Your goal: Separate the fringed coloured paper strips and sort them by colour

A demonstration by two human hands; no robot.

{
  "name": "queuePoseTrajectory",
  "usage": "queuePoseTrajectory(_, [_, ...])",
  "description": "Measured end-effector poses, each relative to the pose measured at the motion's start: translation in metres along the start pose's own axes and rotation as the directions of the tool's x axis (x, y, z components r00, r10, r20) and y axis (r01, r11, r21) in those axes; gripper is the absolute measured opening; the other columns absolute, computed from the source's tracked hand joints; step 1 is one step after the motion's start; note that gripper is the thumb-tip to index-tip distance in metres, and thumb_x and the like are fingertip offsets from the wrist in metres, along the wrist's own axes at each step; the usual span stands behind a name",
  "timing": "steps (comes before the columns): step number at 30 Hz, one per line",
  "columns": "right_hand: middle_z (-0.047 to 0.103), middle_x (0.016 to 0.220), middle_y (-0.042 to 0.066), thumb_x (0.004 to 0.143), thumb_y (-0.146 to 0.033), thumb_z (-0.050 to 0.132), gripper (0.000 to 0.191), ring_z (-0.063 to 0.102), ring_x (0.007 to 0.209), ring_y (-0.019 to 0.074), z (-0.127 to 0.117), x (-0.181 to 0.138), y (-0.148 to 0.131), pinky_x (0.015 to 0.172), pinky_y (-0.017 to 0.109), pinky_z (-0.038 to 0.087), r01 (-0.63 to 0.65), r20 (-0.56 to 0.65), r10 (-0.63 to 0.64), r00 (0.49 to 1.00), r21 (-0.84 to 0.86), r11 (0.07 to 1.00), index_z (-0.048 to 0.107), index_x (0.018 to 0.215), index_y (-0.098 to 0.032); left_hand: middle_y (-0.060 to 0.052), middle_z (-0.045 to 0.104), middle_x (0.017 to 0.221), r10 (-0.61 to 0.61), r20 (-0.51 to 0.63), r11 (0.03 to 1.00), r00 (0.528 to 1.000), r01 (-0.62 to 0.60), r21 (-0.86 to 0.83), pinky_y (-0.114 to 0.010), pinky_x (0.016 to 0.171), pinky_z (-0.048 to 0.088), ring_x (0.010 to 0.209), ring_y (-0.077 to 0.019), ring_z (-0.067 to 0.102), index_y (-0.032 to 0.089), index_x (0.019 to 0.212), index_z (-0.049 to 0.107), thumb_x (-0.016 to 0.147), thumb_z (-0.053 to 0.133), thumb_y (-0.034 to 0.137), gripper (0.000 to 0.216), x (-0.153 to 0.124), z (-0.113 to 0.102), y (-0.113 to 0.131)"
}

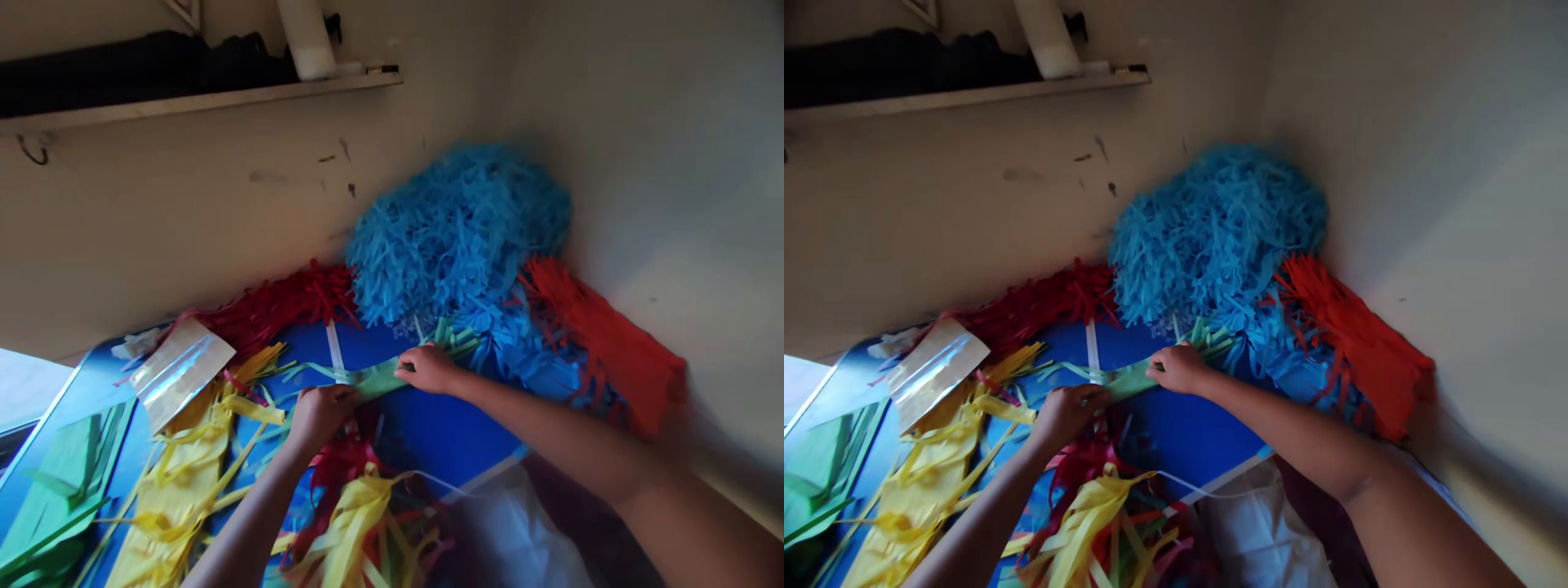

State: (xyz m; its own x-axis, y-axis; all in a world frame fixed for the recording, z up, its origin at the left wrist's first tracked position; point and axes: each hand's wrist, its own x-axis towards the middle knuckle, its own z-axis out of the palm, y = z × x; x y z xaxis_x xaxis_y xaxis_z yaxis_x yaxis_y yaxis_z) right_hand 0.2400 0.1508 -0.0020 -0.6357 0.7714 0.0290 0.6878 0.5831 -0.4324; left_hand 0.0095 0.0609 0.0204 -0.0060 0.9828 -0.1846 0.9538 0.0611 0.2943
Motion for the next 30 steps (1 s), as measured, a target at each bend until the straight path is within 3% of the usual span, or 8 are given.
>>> queuePoseTrajectory(3, [0.076,0.087,0.003,0.091,-0.029,0.063,0.015,0.067,0.082,0.0196,0.005,0.007,-0.004,0.075,0.03,0.034,-0.084,-0.041,0.084,0.996,-0.006,0.996,0.073,0.084,-0.019,-0.003,0.076,0.078,-0.057,-0.002,0.998,0.998,0.057,-0.028,-0.023,0.059,0.037,0.07,-0.0165,0.068,0.022,0.091,0.075,0.092,0.049,0.035,0.029,0.01,0.004,-0.003])
queuePoseTrajectory(7, [0.074,0.086,0.004,0.087,-0.023,0.064,0.011,0.065,0.08,0.0196,0.006,0.009,-0.003,0.08,0.033,0.033,-0.088,-0.093,0.086,0.992,-0.012,0.996,0.071,0.079,-0.018,-0.001,0.072,0.067,-0.084,-0.029,0.995,0.996,0.083,-0.048,-0.024,0.057,0.035,0.063,-0.0163,0.064,0.022,0.083,0.074,0.091,0.049,0.037,0.03,0.015,0.009,-0.001])
queuePoseTrajectory(10, [0.073,0.089,0.003,0.084,-0.021,0.066,0.006,0.065,0.087,0.0197,0.001,0.004,0.0,0.086,0.033,0.031,-0.019,-0.113,0.02,0.993,0.007,1.0,0.07,0.08,-0.019,-0.004,0.076,0.085,-0.062,-0.076,0.997,0.995,0.058,-0.051,-0.028,0.074,0.041,0.085,-0.0211,0.068,0.023,0.088,0.075,0.089,0.054,0.036,0.025,0.014,0.007,0.001])
queuePoseTrajectory(13, [0.073,0.087,0.0,0.081,-0.02,0.069,0.001,0.065,0.088,0.0177,-0.005,-0.001,0.004,0.087,0.031,0.031,0.054,-0.095,-0.046,0.994,0.082,0.995,0.07,0.08,-0.021,-0.005,0.075,0.104,-0.018,-0.085,0.999,0.996,0.014,-0.044,-0.031,0.091,0.039,0.105,-0.0229,0.064,0.023,0.092,0.075,0.087,0.06,0.034,0.019,0.014,0.005,0.0])
queuePoseTrajectory(16, [0.073,0.077,-0.001,0.083,-0.019,0.067,0.005,0.065,0.079,0.0167,-0.003,-0.001,0.007,0.083,0.031,0.031,-0.011,-0.076,0.019,0.997,0.111,0.994,0.07,0.079,-0.021,-0.002,0.076,0.082,-0.033,-0.025,0.999,0.999,0.032,-0.043,-0.025,0.074,0.042,0.081,-0.0179,0.068,0.021,0.086,0.074,0.089,0.056,0.034,0.022,0.016,0.005,-0.002])
queuePoseTrajectory(19, [0.073,0.074,0.001,0.084,-0.019,0.066,0.009,0.065,0.076,0.0183,0.003,0.001,0.006,0.082,0.033,0.029,-0.085,-0.077,0.091,0.993,0.077,0.993,0.07,0.075,-0.02,0.0,0.072,0.068,-0.075,0.008,0.997,0.997,0.075,-0.015,-0.023,0.059,0.036,0.065,-0.0151,0.065,0.02,0.081,0.072,0.091,0.052,0.036,0.027,0.02,0.006,0.0])
queuePoseTrajectory(26, [0.073,0.085,0.002,0.091,-0.025,0.064,0.011,0.065,0.087,0.0192,0.01,0.004,0.002,0.08,0.032,0.026,-0.071,-0.104,0.075,0.992,0.046,0.996,0.068,0.083,-0.019,-0.002,0.075,0.074,-0.123,0.025,0.984,0.992,0.119,0.133,-0.027,0.07,0.035,0.076,-0.02,0.069,0.023,0.086,0.071,0.086,0.057,0.03,0.016,0.025,0.007,0.01])
queuePoseTrajectory(30, [0.074,0.082,0.001,0.091,-0.023,0.062,0.011,0.065,0.081,0.0182,0.013,0.008,0.0,0.08,0.032,0.026,-0.1,-0.103,0.104,0.989,0.039,0.994,0.066,0.082,-0.018,-0.004,0.076,0.077,-0.153,0.017,0.969,0.988,0.147,0.201,-0.029,0.075,0.037,0.079,-0.0214,0.07,0.024,0.088,0.072,0.089,0.053,0.033,0.021,0.025,0.008,0.015])
